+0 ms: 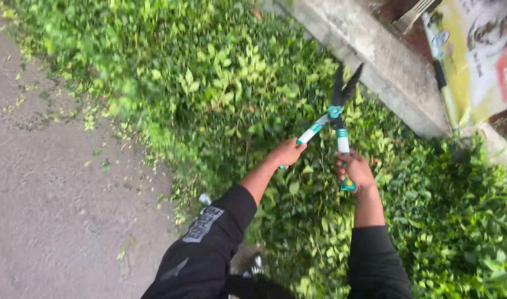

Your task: Trimming a garden hedge using manual garden shears.

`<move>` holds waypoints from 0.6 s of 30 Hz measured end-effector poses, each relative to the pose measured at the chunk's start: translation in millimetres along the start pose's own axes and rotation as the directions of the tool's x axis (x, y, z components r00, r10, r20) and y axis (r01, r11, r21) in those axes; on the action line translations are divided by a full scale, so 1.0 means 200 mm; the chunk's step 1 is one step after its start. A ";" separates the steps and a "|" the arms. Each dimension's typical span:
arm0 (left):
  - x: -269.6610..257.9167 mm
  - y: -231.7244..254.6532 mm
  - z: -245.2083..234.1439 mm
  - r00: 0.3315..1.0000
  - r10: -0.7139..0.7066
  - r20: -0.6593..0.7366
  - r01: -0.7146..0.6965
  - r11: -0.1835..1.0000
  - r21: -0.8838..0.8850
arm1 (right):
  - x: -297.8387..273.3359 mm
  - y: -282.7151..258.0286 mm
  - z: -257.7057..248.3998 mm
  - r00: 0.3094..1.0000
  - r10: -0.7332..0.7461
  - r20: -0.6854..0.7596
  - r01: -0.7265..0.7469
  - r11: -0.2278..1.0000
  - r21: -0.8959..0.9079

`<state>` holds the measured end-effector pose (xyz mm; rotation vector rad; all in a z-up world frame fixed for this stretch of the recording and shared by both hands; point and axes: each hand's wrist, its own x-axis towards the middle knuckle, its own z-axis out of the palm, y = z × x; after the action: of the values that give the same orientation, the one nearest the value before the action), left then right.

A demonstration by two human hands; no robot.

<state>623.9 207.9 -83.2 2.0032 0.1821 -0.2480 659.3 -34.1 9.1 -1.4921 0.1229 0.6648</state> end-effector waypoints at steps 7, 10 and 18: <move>-0.32 -0.41 -0.57 0.962 -0.139 -0.234 0.081 0.968 -0.239 | 0.29 -0.01 0.81 0.985 0.039 0.166 0.006 0.965 -0.261; -0.75 -0.73 -0.65 0.879 -0.393 -0.271 0.219 0.836 -0.504 | 0.21 0.15 1.26 0.943 0.122 0.310 0.004 0.926 -0.377; -1.51 -1.30 -0.35 0.671 -0.635 -0.384 0.025 0.537 -0.843 | 0.04 0.97 1.64 0.732 -0.141 0.666 0.602 0.591 -0.537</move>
<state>276.3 376.6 -203.1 1.0182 1.0168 0.2953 468.1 265.1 -129.8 -1.9174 -1.0576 0.7992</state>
